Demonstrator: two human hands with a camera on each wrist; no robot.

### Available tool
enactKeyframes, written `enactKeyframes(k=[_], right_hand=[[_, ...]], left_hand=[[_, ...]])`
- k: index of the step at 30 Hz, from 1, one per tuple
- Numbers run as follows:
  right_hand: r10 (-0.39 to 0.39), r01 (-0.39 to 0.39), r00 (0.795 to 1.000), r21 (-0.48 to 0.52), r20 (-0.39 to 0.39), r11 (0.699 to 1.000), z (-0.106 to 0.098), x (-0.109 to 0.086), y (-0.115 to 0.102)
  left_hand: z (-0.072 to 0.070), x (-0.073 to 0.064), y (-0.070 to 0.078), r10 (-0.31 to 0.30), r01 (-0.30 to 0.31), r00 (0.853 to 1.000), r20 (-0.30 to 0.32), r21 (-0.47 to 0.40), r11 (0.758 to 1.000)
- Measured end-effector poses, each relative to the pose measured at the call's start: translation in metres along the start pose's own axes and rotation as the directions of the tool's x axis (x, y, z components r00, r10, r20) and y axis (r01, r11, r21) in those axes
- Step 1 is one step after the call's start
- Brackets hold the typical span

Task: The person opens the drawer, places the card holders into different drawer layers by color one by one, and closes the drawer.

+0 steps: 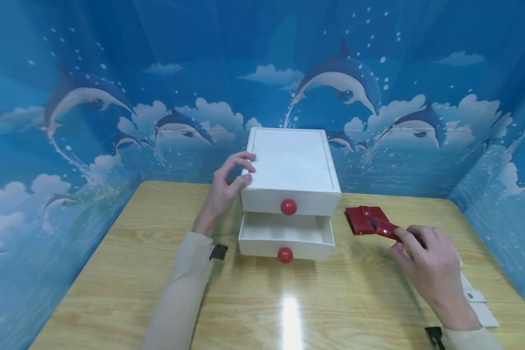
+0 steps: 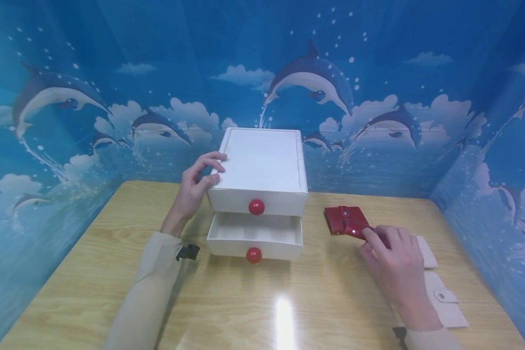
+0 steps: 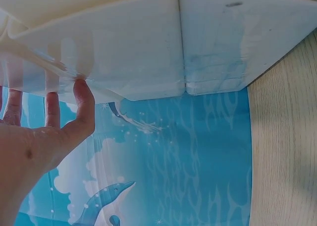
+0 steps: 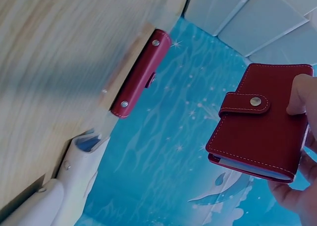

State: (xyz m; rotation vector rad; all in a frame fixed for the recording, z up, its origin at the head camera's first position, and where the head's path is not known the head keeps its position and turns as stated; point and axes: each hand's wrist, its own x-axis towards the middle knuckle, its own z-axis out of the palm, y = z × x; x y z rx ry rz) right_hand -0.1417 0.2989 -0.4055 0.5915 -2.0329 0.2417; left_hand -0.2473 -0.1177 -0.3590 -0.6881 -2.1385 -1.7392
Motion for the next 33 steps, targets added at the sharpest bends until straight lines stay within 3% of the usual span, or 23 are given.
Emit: enactKeyframes(k=[22,33], right_hand=[[-0.044,0.055,0.992,0.093,-0.121,0.994,0.001,0.015,-0.026],[-0.096,0.135,0.963,0.143,-0.253,0.98,0.003,0.023,-0.035]], left_hand=[[0.0,0.001,-0.001,0.011,-0.011,1.0,-0.006,0.009,1.0],[0.0,0.0,-0.001,0.013,-0.013,1.0,-0.01,0.004,1.0]])
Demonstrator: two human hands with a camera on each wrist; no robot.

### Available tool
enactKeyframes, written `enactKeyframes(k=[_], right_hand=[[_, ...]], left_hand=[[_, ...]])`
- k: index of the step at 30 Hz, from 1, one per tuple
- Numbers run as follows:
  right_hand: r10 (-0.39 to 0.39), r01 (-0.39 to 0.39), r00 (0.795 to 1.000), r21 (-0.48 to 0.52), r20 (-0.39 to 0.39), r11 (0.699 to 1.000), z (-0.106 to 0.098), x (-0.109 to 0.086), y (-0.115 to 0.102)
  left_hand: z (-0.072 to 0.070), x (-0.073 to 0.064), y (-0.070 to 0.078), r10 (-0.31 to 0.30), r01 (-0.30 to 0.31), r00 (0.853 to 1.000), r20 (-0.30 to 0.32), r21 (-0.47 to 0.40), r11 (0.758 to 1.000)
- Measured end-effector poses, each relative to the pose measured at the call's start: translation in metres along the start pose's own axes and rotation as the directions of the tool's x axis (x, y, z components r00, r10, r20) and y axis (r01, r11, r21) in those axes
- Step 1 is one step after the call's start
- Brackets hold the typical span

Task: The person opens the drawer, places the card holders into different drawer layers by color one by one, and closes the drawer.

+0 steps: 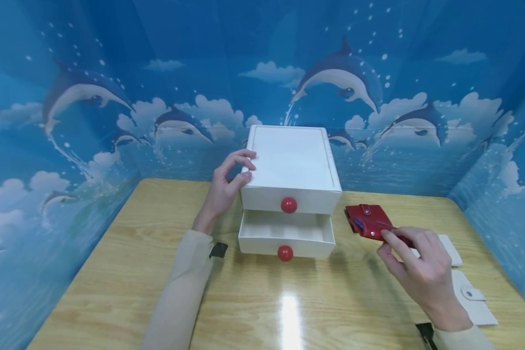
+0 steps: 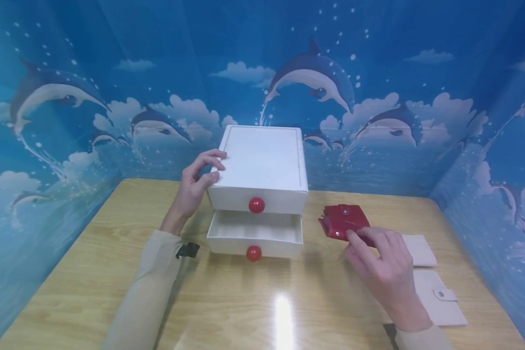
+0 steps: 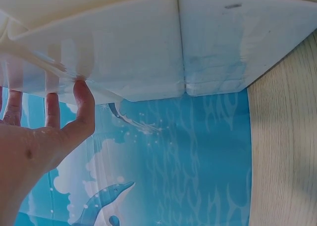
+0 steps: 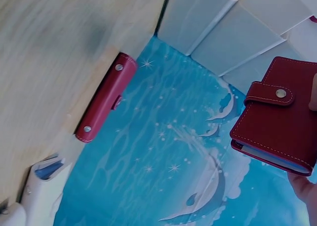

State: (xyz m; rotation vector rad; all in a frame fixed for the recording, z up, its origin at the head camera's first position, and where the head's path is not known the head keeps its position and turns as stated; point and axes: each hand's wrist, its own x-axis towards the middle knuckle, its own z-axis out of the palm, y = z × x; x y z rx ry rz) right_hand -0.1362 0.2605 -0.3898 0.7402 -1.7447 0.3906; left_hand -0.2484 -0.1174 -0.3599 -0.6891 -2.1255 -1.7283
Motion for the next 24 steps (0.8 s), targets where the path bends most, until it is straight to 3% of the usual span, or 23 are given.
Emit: enactKeyframes(k=[9,24], right_hand=[[-0.037,0.042,0.996,0.064,-0.078,0.997,0.005,0.013,-0.011],[-0.066,0.065,0.998,0.061,0.013,0.996,0.001,0.025,-0.027]], left_hand=[[0.0,0.0,0.0,-0.005,0.005,1.0,0.004,-0.005,1.0],[0.0,0.0,0.0,-0.004,0.004,1.0,0.001,-0.005,1.0]])
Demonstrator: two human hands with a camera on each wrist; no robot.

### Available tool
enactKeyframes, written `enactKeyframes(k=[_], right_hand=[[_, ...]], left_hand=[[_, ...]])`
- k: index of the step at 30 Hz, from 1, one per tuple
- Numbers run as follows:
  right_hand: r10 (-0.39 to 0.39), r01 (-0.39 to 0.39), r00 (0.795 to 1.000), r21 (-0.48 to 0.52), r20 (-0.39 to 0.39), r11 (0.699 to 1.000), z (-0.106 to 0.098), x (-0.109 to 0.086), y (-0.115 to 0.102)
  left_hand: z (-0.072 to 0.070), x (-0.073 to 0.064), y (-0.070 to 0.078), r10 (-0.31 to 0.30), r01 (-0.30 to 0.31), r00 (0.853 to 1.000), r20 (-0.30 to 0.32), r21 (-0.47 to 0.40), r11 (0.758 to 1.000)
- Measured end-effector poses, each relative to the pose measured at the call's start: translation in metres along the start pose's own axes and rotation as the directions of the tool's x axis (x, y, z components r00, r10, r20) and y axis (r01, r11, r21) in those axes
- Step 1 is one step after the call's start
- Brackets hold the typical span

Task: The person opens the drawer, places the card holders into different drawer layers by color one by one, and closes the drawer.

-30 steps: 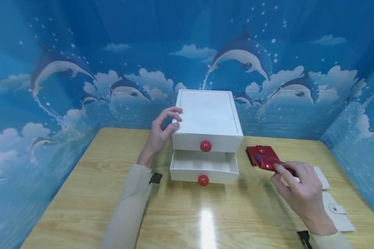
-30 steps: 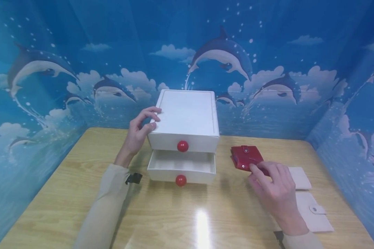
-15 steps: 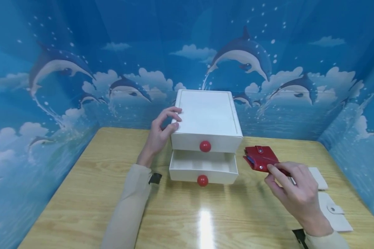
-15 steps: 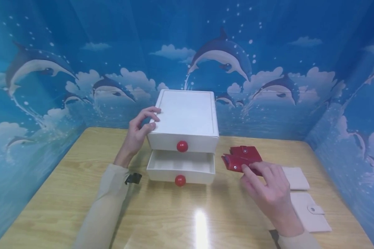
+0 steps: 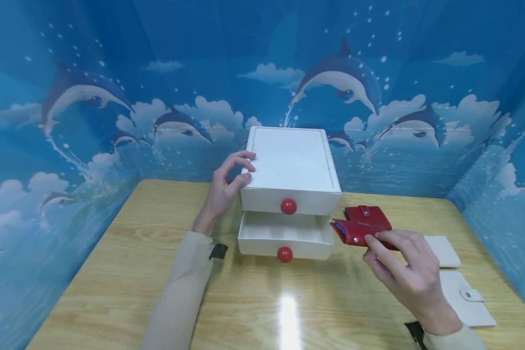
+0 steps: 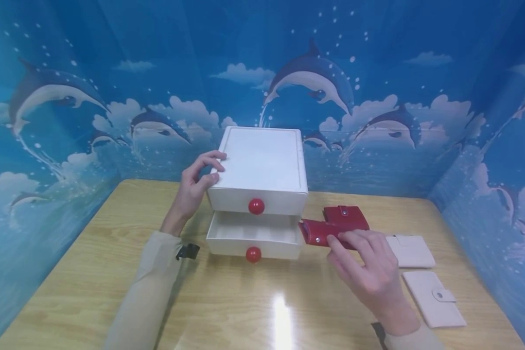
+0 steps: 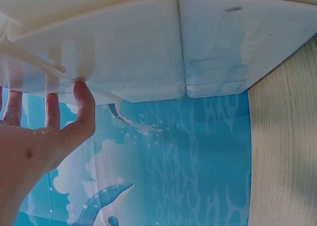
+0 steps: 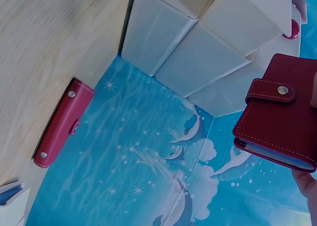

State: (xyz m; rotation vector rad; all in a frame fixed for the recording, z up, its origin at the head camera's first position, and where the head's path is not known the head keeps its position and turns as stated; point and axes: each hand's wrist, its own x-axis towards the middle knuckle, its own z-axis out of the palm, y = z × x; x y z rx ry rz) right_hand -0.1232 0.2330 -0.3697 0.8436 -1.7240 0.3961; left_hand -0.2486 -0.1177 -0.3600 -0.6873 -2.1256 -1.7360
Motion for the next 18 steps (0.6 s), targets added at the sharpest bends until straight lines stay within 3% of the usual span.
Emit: enactKeyframes(k=[6,18], right_hand=[[-0.042,0.044,0.998,0.038,-0.039,0.998,0.007,0.006,-0.003],[-0.061,0.062,0.998,0.063,-0.02,0.996,0.013,0.014,-0.01]], left_hand=[[0.0,0.001,0.0,0.007,-0.007,1.0,-0.01,-0.011,1.0],[0.001,0.0,-0.001,0.019,-0.02,1.0,-0.012,-0.012,1.0]])
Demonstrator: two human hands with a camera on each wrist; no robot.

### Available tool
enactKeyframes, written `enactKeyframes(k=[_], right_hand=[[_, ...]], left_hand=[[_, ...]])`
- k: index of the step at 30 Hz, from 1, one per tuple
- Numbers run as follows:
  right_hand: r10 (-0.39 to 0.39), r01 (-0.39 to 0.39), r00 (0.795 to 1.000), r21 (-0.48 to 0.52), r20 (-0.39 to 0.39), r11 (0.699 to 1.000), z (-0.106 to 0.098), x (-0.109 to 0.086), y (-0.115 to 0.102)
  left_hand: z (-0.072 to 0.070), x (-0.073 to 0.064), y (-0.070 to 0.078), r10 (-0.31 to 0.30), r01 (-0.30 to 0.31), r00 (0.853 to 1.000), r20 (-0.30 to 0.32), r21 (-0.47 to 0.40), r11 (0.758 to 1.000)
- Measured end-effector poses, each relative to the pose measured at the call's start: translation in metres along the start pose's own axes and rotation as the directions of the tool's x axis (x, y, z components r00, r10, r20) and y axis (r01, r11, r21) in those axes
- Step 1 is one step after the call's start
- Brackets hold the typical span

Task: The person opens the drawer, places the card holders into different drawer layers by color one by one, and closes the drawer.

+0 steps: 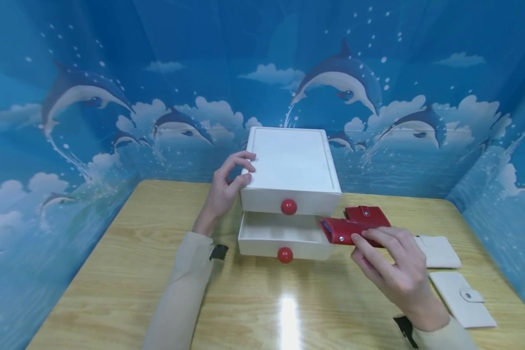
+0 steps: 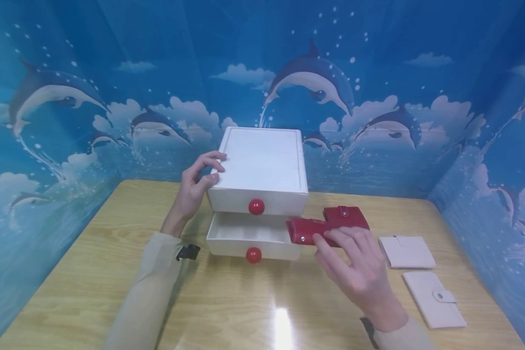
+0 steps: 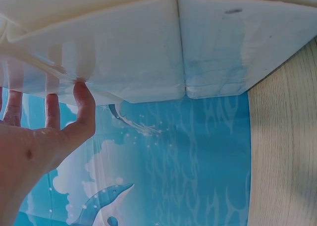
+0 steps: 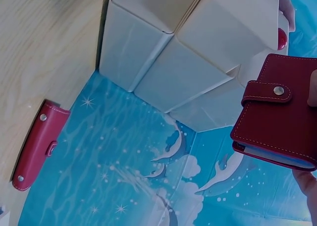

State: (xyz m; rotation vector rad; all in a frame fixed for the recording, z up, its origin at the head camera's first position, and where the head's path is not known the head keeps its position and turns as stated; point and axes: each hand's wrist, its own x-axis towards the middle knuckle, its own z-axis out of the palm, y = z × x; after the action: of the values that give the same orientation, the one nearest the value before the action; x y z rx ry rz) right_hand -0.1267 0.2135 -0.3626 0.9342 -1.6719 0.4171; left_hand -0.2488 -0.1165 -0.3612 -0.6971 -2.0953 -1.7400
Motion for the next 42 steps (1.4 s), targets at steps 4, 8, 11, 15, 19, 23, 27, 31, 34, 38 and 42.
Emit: enactKeyframes(k=[4,8,11,15,19,23,27,31,34,38,42], right_hand=[[-0.006,0.006,1.0,0.005,-0.009,1.0,0.003,0.001,-0.001],[-0.011,0.01,1.0,0.012,0.005,1.0,0.005,0.001,-0.002],[-0.019,0.019,1.0,0.02,0.006,1.0,0.008,0.001,-0.003],[-0.04,0.04,0.999,0.031,-0.011,0.999,0.012,0.002,-0.004],[-0.048,0.048,0.999,0.039,-0.001,0.998,0.014,0.003,-0.007],[-0.044,0.043,0.999,0.05,0.029,0.998,0.016,0.006,-0.012],[-0.06,0.058,0.998,0.066,0.023,0.996,0.022,0.01,-0.013],[-0.07,0.066,0.997,0.068,0.046,0.995,0.028,0.01,-0.014],[-0.082,0.078,0.995,0.065,0.064,0.995,0.031,0.008,-0.015],[-0.108,0.104,0.992,0.068,0.058,0.992,0.037,0.008,-0.016],[-0.118,0.113,0.991,0.071,0.065,0.991,0.043,0.008,-0.016]], left_hand=[[0.0,-0.001,0.0,-0.004,0.004,1.0,0.001,-0.002,1.0],[0.001,-0.001,0.001,-0.006,0.006,1.0,0.0,-0.001,1.0],[0.0,-0.001,0.001,-0.006,0.006,1.0,-0.001,0.001,1.0],[0.001,0.0,0.001,-0.01,0.01,1.0,-0.002,-0.002,1.0],[0.001,0.0,0.0,-0.014,0.014,1.0,0.001,-0.003,1.0],[0.001,0.0,0.001,-0.017,0.017,1.0,-0.003,0.001,1.0],[0.001,0.001,0.001,-0.018,0.018,1.0,-0.008,0.003,1.0],[0.001,0.001,0.002,-0.013,0.013,1.0,-0.004,-0.001,1.0],[0.001,0.0,0.002,-0.011,0.011,1.0,-0.002,-0.003,1.0],[0.001,0.0,0.002,-0.011,0.011,1.0,-0.003,-0.004,1.0],[0.0,0.0,0.001,-0.009,0.009,1.0,-0.006,-0.009,1.0]])
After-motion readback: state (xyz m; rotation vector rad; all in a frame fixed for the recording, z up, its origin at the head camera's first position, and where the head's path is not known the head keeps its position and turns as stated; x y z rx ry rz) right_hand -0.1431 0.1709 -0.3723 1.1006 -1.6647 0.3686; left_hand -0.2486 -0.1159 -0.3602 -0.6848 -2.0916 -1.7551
